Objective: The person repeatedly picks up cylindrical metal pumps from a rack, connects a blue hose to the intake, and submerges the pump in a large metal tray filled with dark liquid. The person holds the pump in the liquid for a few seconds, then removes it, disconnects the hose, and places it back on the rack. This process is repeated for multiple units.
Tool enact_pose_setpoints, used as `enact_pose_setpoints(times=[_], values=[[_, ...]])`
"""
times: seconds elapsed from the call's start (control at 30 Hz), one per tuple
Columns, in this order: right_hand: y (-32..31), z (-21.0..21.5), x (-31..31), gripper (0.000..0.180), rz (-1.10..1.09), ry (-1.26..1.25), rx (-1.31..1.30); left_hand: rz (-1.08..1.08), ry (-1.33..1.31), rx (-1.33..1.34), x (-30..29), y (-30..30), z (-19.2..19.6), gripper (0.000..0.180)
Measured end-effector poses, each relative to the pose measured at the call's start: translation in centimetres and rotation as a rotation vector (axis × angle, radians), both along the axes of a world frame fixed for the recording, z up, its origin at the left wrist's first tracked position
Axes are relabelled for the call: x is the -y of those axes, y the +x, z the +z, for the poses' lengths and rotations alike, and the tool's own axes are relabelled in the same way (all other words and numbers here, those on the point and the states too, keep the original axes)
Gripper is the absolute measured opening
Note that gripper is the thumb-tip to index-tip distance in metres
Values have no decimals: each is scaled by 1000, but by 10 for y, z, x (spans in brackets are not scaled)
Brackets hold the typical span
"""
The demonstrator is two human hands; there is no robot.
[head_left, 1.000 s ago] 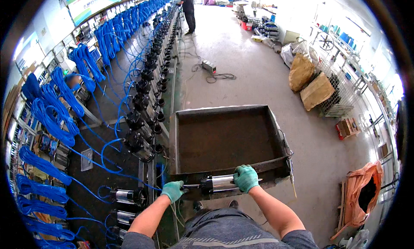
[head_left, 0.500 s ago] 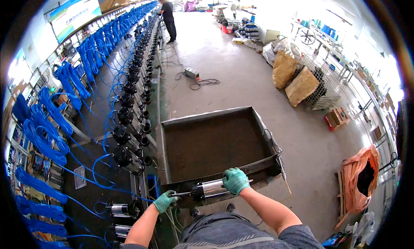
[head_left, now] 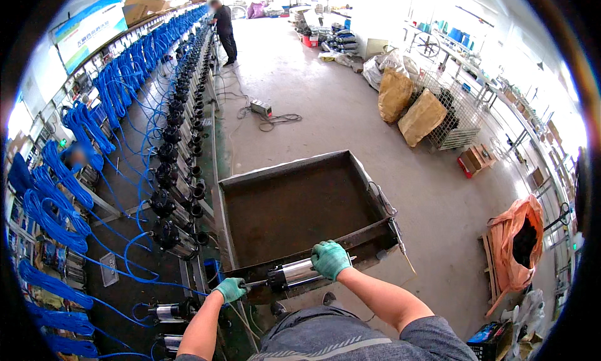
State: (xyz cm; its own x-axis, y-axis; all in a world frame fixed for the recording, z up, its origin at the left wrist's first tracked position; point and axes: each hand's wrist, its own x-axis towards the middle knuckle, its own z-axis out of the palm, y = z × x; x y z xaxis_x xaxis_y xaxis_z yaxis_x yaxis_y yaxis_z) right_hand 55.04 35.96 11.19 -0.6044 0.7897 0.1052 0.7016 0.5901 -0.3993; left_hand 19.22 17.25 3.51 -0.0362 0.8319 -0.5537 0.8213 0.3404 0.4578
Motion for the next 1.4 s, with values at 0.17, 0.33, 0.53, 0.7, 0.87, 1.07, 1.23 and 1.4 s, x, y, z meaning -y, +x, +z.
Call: enact_pose_setpoints(times=[0.17, 0.33, 0.53, 0.7, 0.87, 1.07, 1.23, 1.4], values=[[3, 0, 0, 18, -19, -7, 24, -76, 325, -272, 7, 25, 14, 30], [1, 1, 2, 19, -6, -3, 1, 116, 394, -390, 22, 41, 2, 24], [1, 0, 0, 22, 6, -21, 44, 855, -153, 867, 13, 19, -3, 43], [2, -3, -1, 22, 0, -24, 43, 877, -43, 1056, 21, 25, 0, 21], [3, -3, 1, 21, 5, -6, 30, 603, 325, 852, 31, 37, -1, 13], [4, -1, -1, 21, 18, -4, 42, 378, -95, 737, 11, 4, 11, 25], [3, 2, -1, 21, 29, -21, 28, 121, -208, 518, -4, -5, 34, 37], [3, 1, -1, 22, 18, -26, 34, 163, -33, 545, 11, 10, 25, 43]])
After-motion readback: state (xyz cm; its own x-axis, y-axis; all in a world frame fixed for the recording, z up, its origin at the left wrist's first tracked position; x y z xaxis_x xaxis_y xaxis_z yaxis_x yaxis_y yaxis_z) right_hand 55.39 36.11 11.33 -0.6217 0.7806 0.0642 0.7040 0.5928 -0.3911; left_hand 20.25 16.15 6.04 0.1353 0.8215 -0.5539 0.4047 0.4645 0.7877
